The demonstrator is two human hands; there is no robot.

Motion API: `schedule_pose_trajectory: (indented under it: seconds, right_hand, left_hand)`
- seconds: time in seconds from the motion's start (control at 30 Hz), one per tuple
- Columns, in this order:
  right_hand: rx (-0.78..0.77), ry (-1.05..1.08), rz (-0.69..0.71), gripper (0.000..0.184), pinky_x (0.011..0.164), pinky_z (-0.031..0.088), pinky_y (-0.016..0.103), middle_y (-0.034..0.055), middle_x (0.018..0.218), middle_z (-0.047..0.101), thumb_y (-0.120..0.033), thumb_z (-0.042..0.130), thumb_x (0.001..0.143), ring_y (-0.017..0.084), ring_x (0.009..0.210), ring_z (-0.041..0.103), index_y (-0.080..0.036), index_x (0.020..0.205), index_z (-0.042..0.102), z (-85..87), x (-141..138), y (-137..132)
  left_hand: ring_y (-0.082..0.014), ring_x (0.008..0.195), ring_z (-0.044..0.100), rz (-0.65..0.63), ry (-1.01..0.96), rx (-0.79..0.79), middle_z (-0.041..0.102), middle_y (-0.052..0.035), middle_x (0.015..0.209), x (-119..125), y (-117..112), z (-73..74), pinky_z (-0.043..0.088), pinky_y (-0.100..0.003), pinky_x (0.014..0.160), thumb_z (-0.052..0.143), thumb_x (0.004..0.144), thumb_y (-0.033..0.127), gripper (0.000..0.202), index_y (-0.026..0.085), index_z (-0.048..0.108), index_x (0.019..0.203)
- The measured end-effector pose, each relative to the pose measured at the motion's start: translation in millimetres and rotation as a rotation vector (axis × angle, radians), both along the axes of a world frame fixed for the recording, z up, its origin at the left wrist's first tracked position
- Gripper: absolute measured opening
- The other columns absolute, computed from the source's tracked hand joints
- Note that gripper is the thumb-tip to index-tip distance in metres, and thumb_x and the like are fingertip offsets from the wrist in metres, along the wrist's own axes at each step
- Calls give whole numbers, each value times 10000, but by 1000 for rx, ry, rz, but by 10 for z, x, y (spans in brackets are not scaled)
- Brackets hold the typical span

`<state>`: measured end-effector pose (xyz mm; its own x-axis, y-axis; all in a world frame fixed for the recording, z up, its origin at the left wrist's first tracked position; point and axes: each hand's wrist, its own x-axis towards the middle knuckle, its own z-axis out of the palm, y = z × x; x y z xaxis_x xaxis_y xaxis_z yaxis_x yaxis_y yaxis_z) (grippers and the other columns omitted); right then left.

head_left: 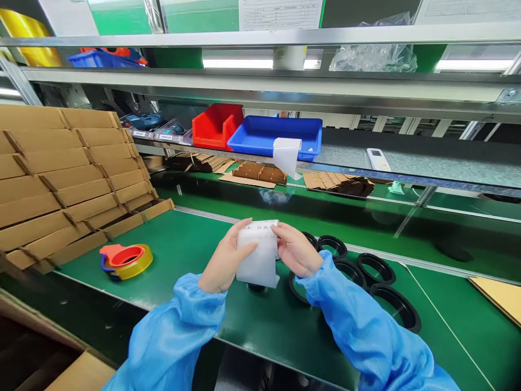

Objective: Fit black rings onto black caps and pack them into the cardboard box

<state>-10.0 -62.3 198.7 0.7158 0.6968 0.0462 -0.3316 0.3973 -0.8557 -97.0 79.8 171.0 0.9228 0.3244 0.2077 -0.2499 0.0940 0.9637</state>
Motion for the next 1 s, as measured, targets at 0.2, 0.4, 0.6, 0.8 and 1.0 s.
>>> schedule_pose_trajectory:
  seconds: [0.2, 0.4, 0.6, 0.8, 1.0]
  right_hand:
    - [-123, -89, 42, 519, 720, 461, 281, 65, 915, 671, -342, 854, 536, 156, 772, 590, -125, 939, 608, 65, 159, 86]
    - [-71, -120, 20, 551, 716, 438, 270, 66, 896, 661, -475, 852, 577, 157, 791, 573, -114, 923, 621, 57, 264, 205]
    - [-65, -185, -93, 611, 685, 407, 245, 45, 860, 652, -470, 892, 496, 133, 754, 548, -110, 900, 608, -32, 293, 300]
    - [4, -330, 51, 515, 865, 454, 293, 88, 1079, 658, -347, 837, 658, 186, 972, 604, -129, 1066, 613, -113, 206, 313]
    - [-126, -239, 19, 682, 783, 476, 282, 107, 1044, 668, -445, 884, 559, 187, 901, 624, -111, 1075, 587, 39, 188, 466]
  left_hand:
    - [-241, 1131, 585, -40, 53, -211, 554, -113, 1328, 55, 185, 104, 522, -298, 878, 840, 664, 205, 909, 233, 379, 1446]
    - [-237, 1216, 533, 38, -91, 125, 489, -49, 1412, 22, 163, 24, 474, -315, 966, 696, 754, 172, 808, 315, 361, 1475]
    - [-282, 1204, 549, 139, -107, 141, 474, -102, 1415, 2, 133, -14, 496, -382, 960, 720, 814, 382, 839, 302, 269, 1517]
    - [-267, 1188, 564, 229, -158, 123, 518, -103, 1379, 44, 250, -73, 472, -377, 1001, 656, 868, 451, 662, 250, 403, 1446]
    - [-226, 1252, 509, 340, -222, 398, 464, -31, 1441, 87, 383, -180, 436, -310, 1027, 579, 922, 425, 581, 319, 394, 1463]
